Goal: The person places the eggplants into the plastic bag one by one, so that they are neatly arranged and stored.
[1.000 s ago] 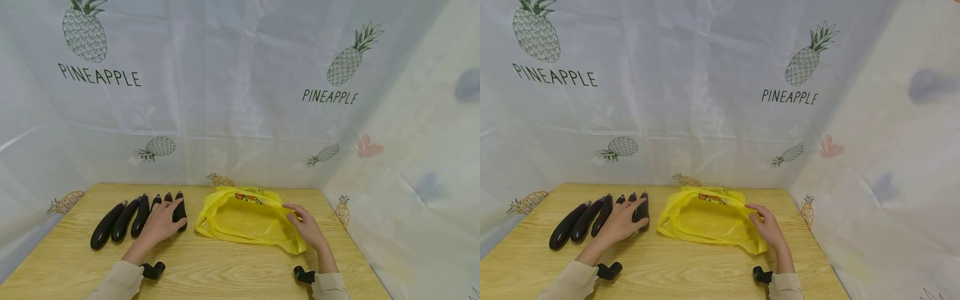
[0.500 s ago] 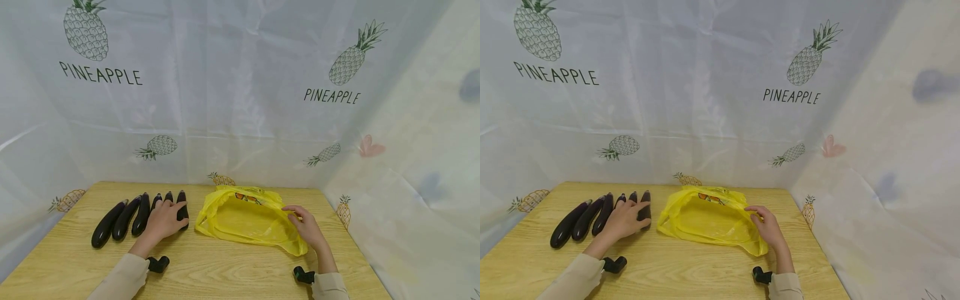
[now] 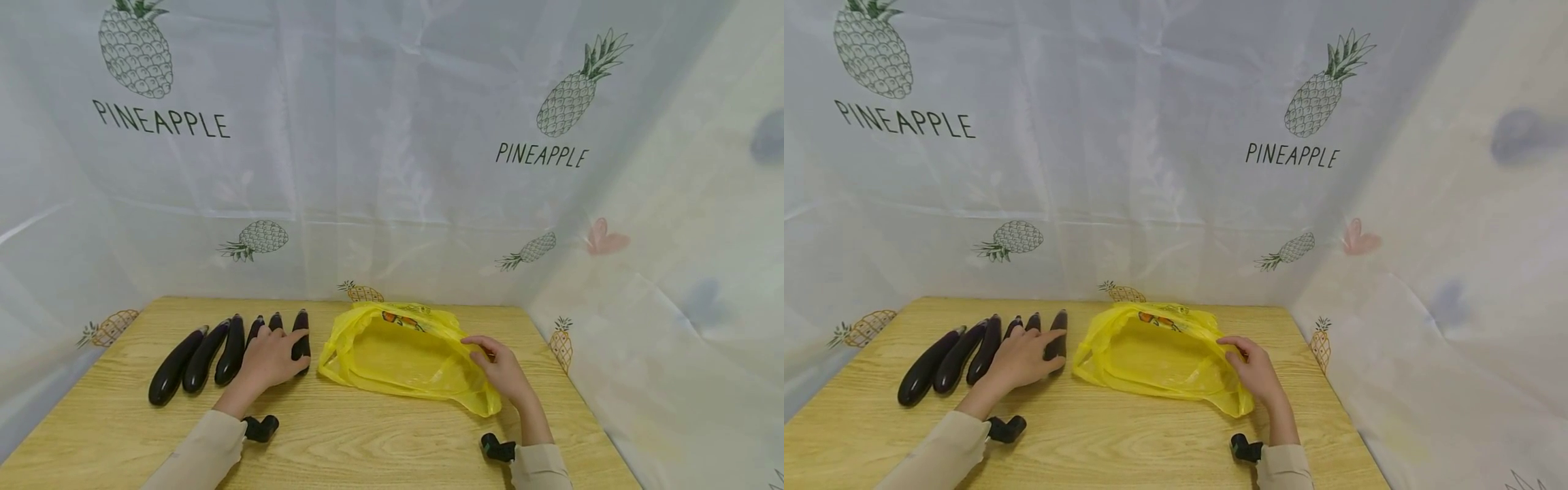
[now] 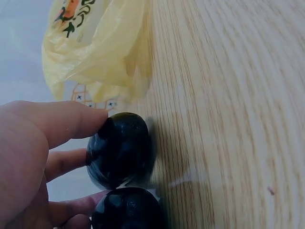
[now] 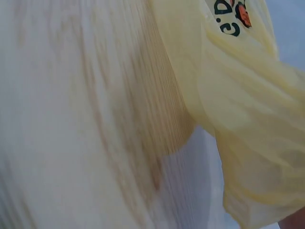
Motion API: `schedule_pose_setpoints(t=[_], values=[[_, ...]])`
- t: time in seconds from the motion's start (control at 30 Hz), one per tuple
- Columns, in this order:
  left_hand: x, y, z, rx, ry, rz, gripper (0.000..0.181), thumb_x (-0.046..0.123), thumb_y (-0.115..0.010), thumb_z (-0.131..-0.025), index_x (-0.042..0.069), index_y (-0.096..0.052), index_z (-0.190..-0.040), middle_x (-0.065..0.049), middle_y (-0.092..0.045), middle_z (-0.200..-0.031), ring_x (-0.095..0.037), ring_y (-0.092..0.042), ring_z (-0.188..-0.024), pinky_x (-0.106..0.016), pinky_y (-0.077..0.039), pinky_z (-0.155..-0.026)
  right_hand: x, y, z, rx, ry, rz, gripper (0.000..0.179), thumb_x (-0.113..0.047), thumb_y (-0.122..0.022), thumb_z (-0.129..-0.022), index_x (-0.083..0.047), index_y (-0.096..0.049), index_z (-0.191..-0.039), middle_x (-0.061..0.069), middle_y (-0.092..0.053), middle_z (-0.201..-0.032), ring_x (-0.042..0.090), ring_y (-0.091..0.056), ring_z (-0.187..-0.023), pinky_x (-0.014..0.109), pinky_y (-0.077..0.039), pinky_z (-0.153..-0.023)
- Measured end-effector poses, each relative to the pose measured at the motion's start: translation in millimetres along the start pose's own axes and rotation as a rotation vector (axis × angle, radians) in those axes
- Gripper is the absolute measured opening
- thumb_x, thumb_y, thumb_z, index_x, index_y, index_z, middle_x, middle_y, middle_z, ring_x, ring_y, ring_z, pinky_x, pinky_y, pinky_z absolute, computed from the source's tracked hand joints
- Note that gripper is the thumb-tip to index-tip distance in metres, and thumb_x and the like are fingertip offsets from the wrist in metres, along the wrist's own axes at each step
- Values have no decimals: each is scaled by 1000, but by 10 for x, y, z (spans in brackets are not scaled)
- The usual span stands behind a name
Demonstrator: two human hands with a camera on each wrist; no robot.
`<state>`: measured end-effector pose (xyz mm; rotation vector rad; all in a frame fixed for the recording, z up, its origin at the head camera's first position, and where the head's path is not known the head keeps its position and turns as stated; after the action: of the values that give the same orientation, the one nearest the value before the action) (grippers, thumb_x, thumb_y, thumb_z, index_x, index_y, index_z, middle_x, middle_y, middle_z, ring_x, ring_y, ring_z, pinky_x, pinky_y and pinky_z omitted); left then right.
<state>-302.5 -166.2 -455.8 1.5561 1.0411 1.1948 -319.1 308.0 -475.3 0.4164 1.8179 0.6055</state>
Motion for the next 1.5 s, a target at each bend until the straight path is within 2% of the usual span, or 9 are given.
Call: schedule_pose_setpoints(t=[0.1,0.2,0.43,0.77,0.93,1.07,1.2,1.3,1.5], values=[[2,-5,2,-13,6,0,62,40,-77,-96,17,-61,-151,-16,-69,-116,-30,-40,-83,-41,-34,-68,-2,9,10,-19,-13,-2,34,-8,-60,-109,-15,-69,-141,14,-61,-148,31,-61,-125,34,-55,-98],[-2,-25,-10,-24,9,-5,64,42,-77,-96,17,-60,-152,-16,-71,-118,-29,-39,-81,-41,-33,-68,-16,19,22,-30,-10,-6,36,-9,-57,-111,-14,-68,-144,14,-61,-147,29,-60,-117,36,-53,-95],[-14,-84,-46,-30,18,-23,67,48,-77,-96,18,-59,-152,-18,-72,-122,-31,-43,-84,-45,-38,-70,-10,16,27,-37,34,-19,39,-7,-54,-111,-16,-65,-147,14,-60,-148,40,-54,-137,62,-49,-107],[32,-9,-72,-64,-8,-45,63,44,-75,-98,17,-59,-152,-12,-73,-99,-29,-42,-78,-42,-35,-65,-33,12,13,-35,51,-6,42,-1,-60,-108,-15,-65,-147,14,-61,-146,39,-56,-136,57,-54,-104],[7,-20,-77,-65,21,14,63,41,-73,-99,17,-58,-154,-21,-73,-120,-32,-45,-81,-42,-38,-65,-26,12,6,-33,58,9,43,0,-60,-107,-15,-65,-147,14,-61,-146,39,-57,-134,55,-55,-103],[-47,-68,-104,-46,33,75,62,38,-71,-100,17,-56,-156,-24,-71,-125,-36,-52,-88,-49,-46,-71,-15,16,-2,-37,64,6,43,-1,-60,-107,-14,-65,-147,15,-61,-146,39,-57,-135,55,-54,-103],[-78,-57,-119,-42,40,154,62,35,-68,-101,15,-53,-158,-28,-69,-127,-51,-59,-107,-62,-51,-86,-22,21,-3,-36,63,1,42,-1,-60,-107,-15,-65,-147,15,-61,-146,39,-57,-135,55,-54,-103],[-98,-22,-129,-42,44,211,63,32,-66,-102,13,-50,-160,-33,-64,-134,-59,-55,-122,-70,-48,-96,-24,26,-1,-36,64,0,42,-2,-60,-107,-15,-65,-147,14,-61,-146,39,-57,-135,56,-54,-103],[-149,49,-167,-52,60,322,66,31,-62,-105,12,-42,-165,-36,-55,-148,-63,-40,-142,-78,-38,-107,-27,36,-2,-36,58,-3,42,-3,-60,-108,-15,-65,-148,14,-60,-147,38,-57,-135,56,-54,-104]])
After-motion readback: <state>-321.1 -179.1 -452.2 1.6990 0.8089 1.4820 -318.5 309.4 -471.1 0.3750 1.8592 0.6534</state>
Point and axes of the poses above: each hand's wrist, its own z-axis away from the middle knuckle, its own y-axis out of the back of the hand, x = y × z, the point moved 1 cm from there along -z, towards the middle knuckle
